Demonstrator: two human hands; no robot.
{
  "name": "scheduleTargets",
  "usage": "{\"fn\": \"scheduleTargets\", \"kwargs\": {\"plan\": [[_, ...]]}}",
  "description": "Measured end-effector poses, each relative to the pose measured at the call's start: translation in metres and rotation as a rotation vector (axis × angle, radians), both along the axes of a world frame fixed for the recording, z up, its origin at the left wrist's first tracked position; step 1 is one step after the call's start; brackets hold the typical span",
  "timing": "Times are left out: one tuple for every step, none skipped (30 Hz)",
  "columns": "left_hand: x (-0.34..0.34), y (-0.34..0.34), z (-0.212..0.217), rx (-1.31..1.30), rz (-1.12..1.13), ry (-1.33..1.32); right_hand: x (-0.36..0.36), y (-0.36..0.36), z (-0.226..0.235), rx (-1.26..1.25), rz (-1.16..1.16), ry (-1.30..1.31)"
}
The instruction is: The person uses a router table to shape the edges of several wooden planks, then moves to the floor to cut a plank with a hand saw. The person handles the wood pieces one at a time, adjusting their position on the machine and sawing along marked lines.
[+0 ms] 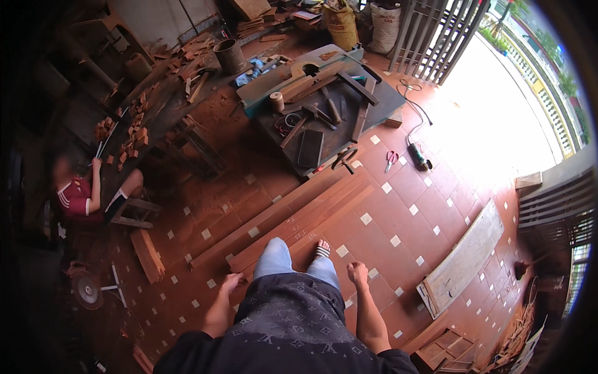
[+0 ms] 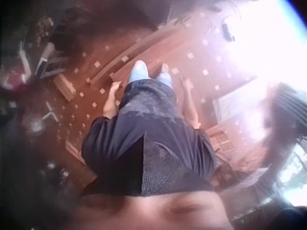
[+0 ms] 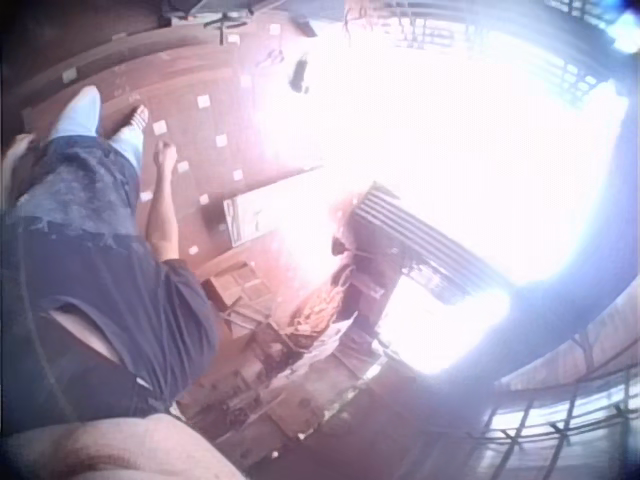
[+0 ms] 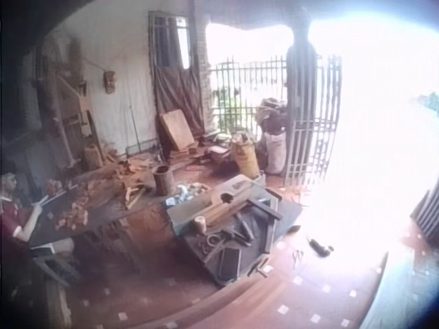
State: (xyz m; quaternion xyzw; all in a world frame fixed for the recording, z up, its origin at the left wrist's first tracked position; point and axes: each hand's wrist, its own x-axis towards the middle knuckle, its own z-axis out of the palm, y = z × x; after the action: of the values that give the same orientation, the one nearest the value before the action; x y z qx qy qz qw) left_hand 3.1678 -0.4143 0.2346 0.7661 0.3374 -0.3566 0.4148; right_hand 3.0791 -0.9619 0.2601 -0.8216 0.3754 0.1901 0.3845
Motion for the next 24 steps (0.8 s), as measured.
{"fn": "scheduleTargets", "kwargs": {"plan": [[0.01,-0.004,0.0,0.024,-0.059,0.035,0.035,-0.01,0.008,-0.073,0.002,-0.119],[0.027,-0.011,0.001,0.044,-0.107,0.066,0.071,-0.019,0.015,-0.144,0.014,-0.246],[0.051,-0.019,0.003,0.066,-0.165,0.094,0.105,-0.029,0.022,-0.225,0.114,-0.309],[0.062,-0.018,0.004,0.085,-0.14,0.112,0.143,-0.024,0.044,-0.291,0.176,-0.361],[0.078,-0.019,0.004,0.1,-0.125,0.13,0.178,-0.015,0.075,-0.316,0.221,-0.409],[0.102,-0.027,0.008,0.089,-0.132,0.104,0.211,-0.007,0.103,-0.354,0.259,-0.457],[0.134,-0.044,0.021,0.07,-0.16,0.081,0.239,-0.004,0.118,-0.41,0.279,-0.496],[0.157,-0.05,0.031,0.059,-0.188,0.061,0.265,0.003,0.128,-0.459,0.297,-0.533],[0.174,-0.009,0.011,0.202,-0.266,0.128,0.292,0.024,0.14,-0.457,0.341,-0.598],[0.202,0.01,-0.002,0.236,-0.319,0.05,0.315,0.036,0.145,-0.478,0.349,-0.62],[0.234,0.021,-0.009,0.26,-0.385,-0.023,0.336,0.045,0.145,-0.509,0.35,-0.631],[0.275,0.024,-0.01,0.25,-0.41,-0.04,0.355,0.051,0.143,-0.553,0.343,-0.634],[0.318,0.028,-0.007,0.242,-0.428,-0.053,0.371,0.058,0.14,-0.582,0.357,-0.585],[0.365,0.019,0.001,0.278,-0.478,-0.076,0.382,0.06,0.134,-0.626,0.356,-0.518],[0.414,0.004,0.015,0.312,-0.54,-0.099,0.39,0.062,0.13,-0.67,0.345,-0.441],[0.459,0.019,0.016,0.343,-0.562,-0.123,0.398,0.069,0.13,-0.647,0.342,-0.348],[0.507,0.034,0.011,0.367,-0.594,-0.151,0.405,0.078,0.136,-0.66,0.292,-0.312],[0.552,0.045,0.001,0.408,-0.541,-0.224,0.404,0.085,0.138,-0.686,0.205,-0.377],[0.605,0.053,-0.005,0.479,-0.577,-0.223,0.403,0.089,0.138,-0.73,0.095,-0.427],[0.65,0.082,-0.02,0.483,-0.559,-0.31,0.405,0.092,0.139,-0.766,0.059,-0.416],[0.694,0.087,-0.025,0.33,-0.586,-0.261,0.392,0.1,0.141,-0.845,-0.001,-0.348],[0.733,0.141,-0.053,0.426,-0.419,-0.412,0.392,0.106,0.145,-0.83,-0.089,-0.311],[0.764,0.146,-0.068,0.392,-0.415,-0.392,0.389,0.118,0.149,-0.836,-0.207,-0.186],[0.798,0.159,-0.089,0.505,-0.303,-0.451,0.379,0.124,0.146,-0.839,-0.35,-0.087]]}}
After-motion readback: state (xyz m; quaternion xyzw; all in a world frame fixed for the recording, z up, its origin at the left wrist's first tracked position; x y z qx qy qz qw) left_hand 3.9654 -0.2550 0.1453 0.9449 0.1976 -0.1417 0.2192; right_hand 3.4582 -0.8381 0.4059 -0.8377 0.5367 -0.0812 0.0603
